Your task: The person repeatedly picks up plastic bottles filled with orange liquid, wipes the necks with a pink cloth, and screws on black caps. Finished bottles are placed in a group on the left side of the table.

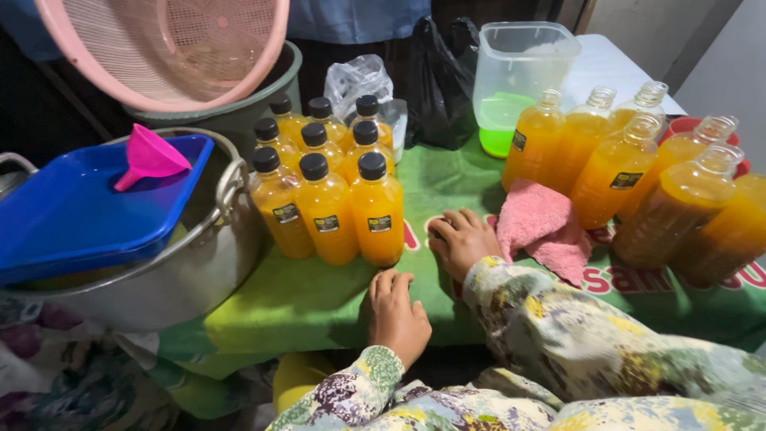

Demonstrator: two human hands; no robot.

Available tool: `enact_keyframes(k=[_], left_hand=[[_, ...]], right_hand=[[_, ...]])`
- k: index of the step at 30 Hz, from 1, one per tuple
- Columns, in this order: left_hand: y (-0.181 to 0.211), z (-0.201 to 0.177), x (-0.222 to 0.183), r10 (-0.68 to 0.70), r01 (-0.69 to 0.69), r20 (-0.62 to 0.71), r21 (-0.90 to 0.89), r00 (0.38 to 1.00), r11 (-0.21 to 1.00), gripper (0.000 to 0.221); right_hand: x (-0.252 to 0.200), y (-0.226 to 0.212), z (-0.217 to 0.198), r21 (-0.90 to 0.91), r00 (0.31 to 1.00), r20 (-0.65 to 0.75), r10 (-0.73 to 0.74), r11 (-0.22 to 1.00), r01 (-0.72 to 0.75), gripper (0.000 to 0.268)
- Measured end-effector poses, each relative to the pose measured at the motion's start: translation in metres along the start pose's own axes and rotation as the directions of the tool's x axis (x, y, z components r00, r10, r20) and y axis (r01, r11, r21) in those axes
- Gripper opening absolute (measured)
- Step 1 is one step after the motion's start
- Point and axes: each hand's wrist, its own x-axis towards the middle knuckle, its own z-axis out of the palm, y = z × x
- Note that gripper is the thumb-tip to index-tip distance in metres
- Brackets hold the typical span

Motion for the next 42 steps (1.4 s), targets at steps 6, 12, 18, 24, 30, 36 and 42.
enact_keyframes(k=[6, 12, 18, 24, 30, 36, 42], left_hand=[[0.016, 0.012, 0.008, 0.050, -0.049, 0.091, -0.004, 0.995, 0.999, 0.043], [0.032, 0.028, 0.015, 0.103, -0.103, 0.139, -0.007, 0.985, 0.995, 0.044], [0.037, 0.022, 0.024, 0.076, -0.069, 0.156, -0.052, 0.985, 0.996, 0.040], [0.071, 0.027, 0.039, 0.116, -0.084, 0.168, -0.186, 0.979, 0.979, 0.043], [0.128, 0.076, 0.069, 0.284, -0.162, 0.225, -0.444, 0.932, 0.882, 0.049], [0.177, 0.150, 0.096, 0.345, 0.044, 0.454, -0.654, 0.821, 0.755, 0.069], [0.188, 0.196, 0.121, 0.445, 0.197, 0.507, -0.793, 0.738, 0.576, 0.067]], right_hand=[[-0.048, 0.030, -0.044, -0.090, 0.996, -0.014, 0.083, 0.992, -0.084, 0.030], [-0.061, 0.051, -0.067, -0.064, 0.986, -0.024, 0.164, 0.984, -0.165, 0.035], [-0.056, 0.046, -0.094, 0.197, 0.952, -0.226, 0.205, 0.967, -0.161, 0.037], [-0.072, 0.068, -0.147, 0.064, 0.678, -0.667, 0.310, 0.930, -0.362, 0.050], [-0.101, 0.116, -0.153, 0.417, 0.340, -0.644, 0.686, 0.687, -0.595, 0.062], [-0.111, 0.145, -0.135, 0.562, 0.283, -0.463, 0.840, 0.525, -0.639, 0.068], [-0.107, 0.145, -0.117, 0.379, 0.361, -0.633, 0.684, 0.682, -0.625, 0.066]])
